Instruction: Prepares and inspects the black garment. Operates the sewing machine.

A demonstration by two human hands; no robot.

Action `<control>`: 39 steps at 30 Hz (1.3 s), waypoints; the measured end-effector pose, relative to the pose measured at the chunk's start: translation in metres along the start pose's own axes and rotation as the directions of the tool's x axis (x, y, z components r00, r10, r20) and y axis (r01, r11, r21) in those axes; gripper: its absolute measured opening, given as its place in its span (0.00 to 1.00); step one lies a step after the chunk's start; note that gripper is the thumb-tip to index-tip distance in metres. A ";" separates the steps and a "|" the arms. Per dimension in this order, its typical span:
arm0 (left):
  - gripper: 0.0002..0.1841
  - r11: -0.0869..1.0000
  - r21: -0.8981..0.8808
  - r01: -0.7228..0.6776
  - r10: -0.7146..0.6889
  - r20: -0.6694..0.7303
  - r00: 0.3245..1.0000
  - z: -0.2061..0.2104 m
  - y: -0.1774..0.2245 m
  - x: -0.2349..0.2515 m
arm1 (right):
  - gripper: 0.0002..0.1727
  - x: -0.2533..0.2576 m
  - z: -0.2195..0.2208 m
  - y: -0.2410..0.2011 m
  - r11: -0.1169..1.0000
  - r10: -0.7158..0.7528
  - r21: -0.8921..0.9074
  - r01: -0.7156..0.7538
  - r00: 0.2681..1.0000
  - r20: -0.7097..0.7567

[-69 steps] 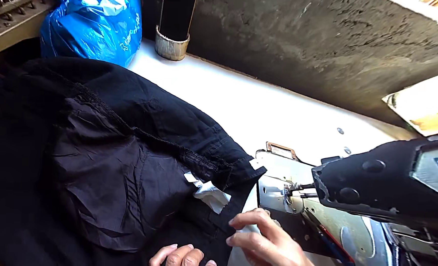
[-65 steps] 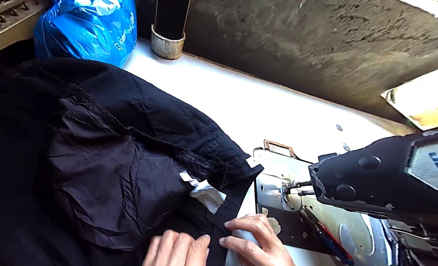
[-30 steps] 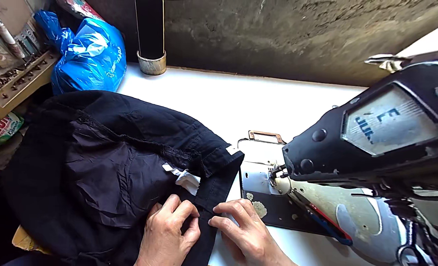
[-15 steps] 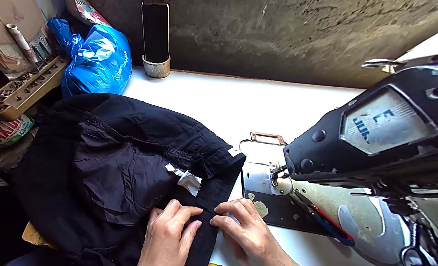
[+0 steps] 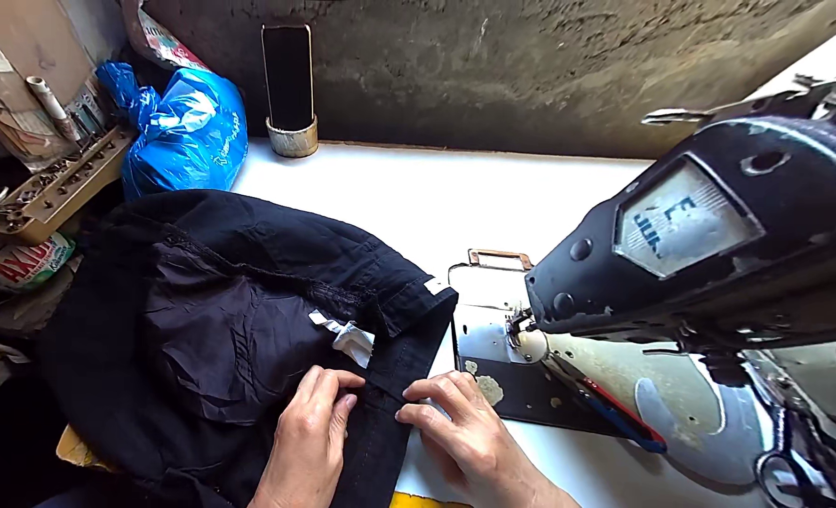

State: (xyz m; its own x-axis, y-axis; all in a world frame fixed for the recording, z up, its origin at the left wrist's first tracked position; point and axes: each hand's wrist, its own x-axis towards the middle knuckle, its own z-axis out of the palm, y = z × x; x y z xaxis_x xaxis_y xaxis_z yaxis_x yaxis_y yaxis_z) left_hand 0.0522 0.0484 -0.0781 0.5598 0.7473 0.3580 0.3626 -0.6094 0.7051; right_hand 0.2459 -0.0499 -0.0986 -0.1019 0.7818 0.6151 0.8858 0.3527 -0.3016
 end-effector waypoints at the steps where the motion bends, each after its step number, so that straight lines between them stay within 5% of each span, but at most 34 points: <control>1: 0.12 1.000 0.003 -0.023 0.023 0.020 1.000 -0.001 -0.001 -0.001 | 0.13 -0.001 -0.001 0.001 1.000 -0.005 0.013 0.005 1.000 -0.005; 5: 0.11 0.980 0.142 -0.141 0.135 0.056 0.989 0.002 0.001 0.003 | 0.11 -0.010 -0.024 0.006 0.999 0.029 0.014 -0.028 0.997 -0.068; 11: 0.09 0.919 0.273 -0.285 0.287 0.033 0.957 0.008 -0.005 0.011 | 0.13 -0.038 -0.103 0.016 0.885 0.380 -0.273 -0.377 0.924 -0.045; 20: 0.12 0.988 -0.125 -0.088 0.084 -0.039 0.996 0.002 -0.010 0.010 | 0.23 -0.072 -0.153 0.024 0.700 0.649 -0.469 -0.538 0.754 0.104; 23: 0.12 0.981 -0.116 -0.158 0.160 0.009 0.987 0.003 -0.012 0.009 | 0.26 -0.068 -0.151 0.023 0.695 0.668 -0.481 -0.535 0.728 0.154; 30: 0.10 0.886 0.301 -0.351 0.375 -0.022 0.927 0.012 -0.008 0.009 | 0.19 -0.055 -0.130 0.020 0.688 0.598 -0.580 -0.437 0.794 0.110; 39: 0.09 0.957 0.186 -0.221 0.212 0.067 0.975 0.009 -0.008 0.011 | 0.16 -0.051 -0.115 0.030 0.653 0.492 -0.677 -0.340 0.870 0.038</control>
State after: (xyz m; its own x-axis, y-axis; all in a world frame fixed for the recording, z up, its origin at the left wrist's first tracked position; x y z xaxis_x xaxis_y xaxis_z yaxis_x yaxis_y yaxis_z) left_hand 0.0627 0.0591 -0.0849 0.6725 0.5816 0.4576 0.3617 -0.7978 0.4824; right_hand 0.3300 -0.1385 -0.0557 0.3302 0.8730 0.3589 0.9193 -0.3837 0.0875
